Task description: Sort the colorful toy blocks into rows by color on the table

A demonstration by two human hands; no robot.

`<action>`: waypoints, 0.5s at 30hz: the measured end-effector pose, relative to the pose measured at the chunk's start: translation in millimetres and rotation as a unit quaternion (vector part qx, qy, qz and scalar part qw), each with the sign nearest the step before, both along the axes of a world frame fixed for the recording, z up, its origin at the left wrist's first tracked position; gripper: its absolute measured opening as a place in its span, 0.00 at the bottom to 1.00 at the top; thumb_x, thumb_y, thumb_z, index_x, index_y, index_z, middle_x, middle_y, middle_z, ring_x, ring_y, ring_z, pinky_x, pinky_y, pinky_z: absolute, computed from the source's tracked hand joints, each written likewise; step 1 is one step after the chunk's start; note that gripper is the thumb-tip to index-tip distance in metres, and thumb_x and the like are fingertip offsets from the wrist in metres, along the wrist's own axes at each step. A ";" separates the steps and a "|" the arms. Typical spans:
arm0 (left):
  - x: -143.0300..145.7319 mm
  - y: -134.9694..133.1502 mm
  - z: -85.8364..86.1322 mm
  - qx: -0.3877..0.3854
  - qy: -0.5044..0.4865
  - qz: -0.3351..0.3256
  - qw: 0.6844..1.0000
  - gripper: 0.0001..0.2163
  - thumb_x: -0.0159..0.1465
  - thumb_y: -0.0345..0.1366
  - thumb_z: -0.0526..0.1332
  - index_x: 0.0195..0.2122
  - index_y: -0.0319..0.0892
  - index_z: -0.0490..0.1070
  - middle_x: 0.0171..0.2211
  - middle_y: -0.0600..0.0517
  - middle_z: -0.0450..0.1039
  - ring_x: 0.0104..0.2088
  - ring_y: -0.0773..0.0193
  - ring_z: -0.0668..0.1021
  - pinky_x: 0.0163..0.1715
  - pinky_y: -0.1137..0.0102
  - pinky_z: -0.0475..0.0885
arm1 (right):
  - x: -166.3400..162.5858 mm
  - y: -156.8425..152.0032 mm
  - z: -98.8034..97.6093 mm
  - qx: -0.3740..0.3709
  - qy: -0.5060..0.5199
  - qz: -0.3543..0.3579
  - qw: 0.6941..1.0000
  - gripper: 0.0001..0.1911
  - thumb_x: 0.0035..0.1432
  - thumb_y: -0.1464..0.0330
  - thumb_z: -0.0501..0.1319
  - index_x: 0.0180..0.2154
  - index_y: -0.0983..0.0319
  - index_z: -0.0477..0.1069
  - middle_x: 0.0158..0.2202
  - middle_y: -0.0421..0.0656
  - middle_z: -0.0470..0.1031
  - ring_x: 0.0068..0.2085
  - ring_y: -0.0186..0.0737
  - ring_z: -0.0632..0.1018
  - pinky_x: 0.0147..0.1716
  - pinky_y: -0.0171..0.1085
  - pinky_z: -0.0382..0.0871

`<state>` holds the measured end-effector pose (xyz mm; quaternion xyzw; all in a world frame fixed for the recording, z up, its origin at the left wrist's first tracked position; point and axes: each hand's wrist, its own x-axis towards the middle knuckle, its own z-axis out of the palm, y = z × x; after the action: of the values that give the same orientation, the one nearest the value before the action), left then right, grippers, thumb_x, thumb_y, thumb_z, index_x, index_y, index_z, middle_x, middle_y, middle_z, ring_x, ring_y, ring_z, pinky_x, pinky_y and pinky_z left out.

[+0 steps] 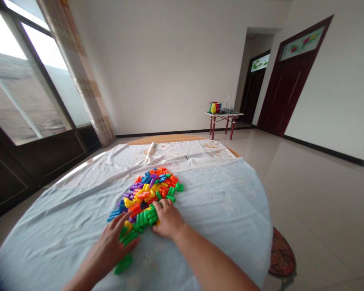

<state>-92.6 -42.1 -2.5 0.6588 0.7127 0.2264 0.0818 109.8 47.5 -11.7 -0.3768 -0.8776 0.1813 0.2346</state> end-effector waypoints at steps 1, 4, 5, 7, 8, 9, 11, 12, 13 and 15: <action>8.2 2.1 -2.1 -0.003 0.007 -0.001 1.000 0.32 0.51 0.46 0.61 0.58 0.48 0.58 0.57 0.47 0.60 0.56 0.53 0.64 0.55 0.58 0.62 | -3.4 0.2 1.3 0.003 0.007 -0.005 1.000 0.37 0.42 0.65 0.65 0.56 0.62 0.60 0.50 0.50 0.64 0.53 0.50 0.65 0.51 0.44 0.61; 22.9 15.0 -3.8 0.012 -0.011 -0.002 1.000 0.29 0.52 0.40 0.59 0.56 0.44 0.60 0.52 0.44 0.64 0.53 0.53 0.67 0.53 0.57 0.63 | -16.3 4.5 9.3 -0.005 0.035 -0.018 0.999 0.24 0.43 0.67 0.64 0.46 0.60 0.67 0.42 0.46 0.69 0.44 0.44 0.71 0.44 0.39 0.66; 24.7 21.7 -2.3 0.028 -0.034 0.001 0.999 0.28 0.52 0.40 0.59 0.55 0.42 0.61 0.50 0.43 0.65 0.51 0.53 0.68 0.52 0.57 0.64 | -21.8 8.3 13.6 -0.010 0.047 -0.023 0.999 0.19 0.44 0.68 0.63 0.42 0.61 0.69 0.39 0.45 0.70 0.42 0.42 0.72 0.42 0.38 0.67; 23.7 39.1 3.7 0.063 -0.090 0.015 0.994 0.26 0.51 0.41 0.60 0.52 0.40 0.63 0.46 0.43 0.67 0.47 0.53 0.71 0.49 0.56 0.66 | -34.9 20.4 24.5 -0.021 0.076 -0.034 0.996 0.12 0.45 0.69 0.62 0.36 0.61 0.69 0.35 0.43 0.72 0.38 0.40 0.74 0.39 0.36 0.67; 21.0 49.4 7.9 0.080 -0.122 0.025 0.989 0.26 0.51 0.42 0.60 0.51 0.39 0.64 0.44 0.43 0.68 0.46 0.53 0.72 0.47 0.56 0.67 | -42.0 28.1 30.8 -0.027 0.092 -0.044 0.994 0.10 0.46 0.70 0.62 0.34 0.62 0.69 0.33 0.43 0.73 0.37 0.40 0.74 0.38 0.36 0.67; 17.2 60.1 12.6 0.092 -0.137 0.036 0.986 0.26 0.51 0.43 0.60 0.50 0.39 0.64 0.43 0.43 0.69 0.45 0.53 0.72 0.46 0.56 0.68 | -49.0 36.5 37.5 -0.035 0.110 -0.053 0.992 0.09 0.47 0.69 0.61 0.34 0.62 0.69 0.32 0.43 0.73 0.36 0.40 0.75 0.38 0.36 0.67; 6.6 80.1 21.7 0.107 -0.151 0.054 0.981 0.28 0.50 0.45 0.60 0.51 0.37 0.62 0.44 0.41 0.69 0.46 0.52 0.72 0.47 0.56 0.68 | -60.8 53.5 50.1 -0.055 0.147 -0.065 0.985 0.10 0.48 0.67 0.62 0.36 0.62 0.69 0.34 0.44 0.75 0.37 0.40 0.75 0.39 0.37 0.68; 0.4 88.1 25.5 0.114 -0.155 0.061 0.979 0.30 0.50 0.47 0.61 0.52 0.38 0.62 0.45 0.40 0.69 0.47 0.52 0.72 0.47 0.57 0.68 | -64.7 61.3 55.3 -0.064 0.164 -0.067 0.982 0.13 0.48 0.66 0.62 0.38 0.63 0.69 0.36 0.45 0.75 0.39 0.41 0.76 0.41 0.38 0.68; -6.2 93.9 28.6 0.119 -0.160 0.066 0.978 0.32 0.49 0.48 0.62 0.53 0.38 0.61 0.47 0.40 0.69 0.48 0.51 0.72 0.47 0.57 0.68 | -66.7 68.2 59.1 -0.067 0.177 -0.066 0.980 0.17 0.48 0.65 0.63 0.41 0.63 0.69 0.40 0.47 0.75 0.42 0.42 0.75 0.43 0.39 0.68; -19.8 98.3 31.5 0.126 -0.169 0.073 0.975 0.33 0.48 0.50 0.63 0.53 0.40 0.61 0.49 0.41 0.68 0.50 0.52 0.71 0.46 0.59 0.69 | -64.4 78.8 61.5 -0.048 0.199 -0.062 0.977 0.24 0.48 0.64 0.63 0.48 0.63 0.66 0.48 0.50 0.71 0.49 0.45 0.72 0.48 0.42 0.65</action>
<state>-112.4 56.2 29.0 0.5619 0.7006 0.4282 0.1005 45.4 126.3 49.8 -0.3980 -0.7784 0.2796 0.3968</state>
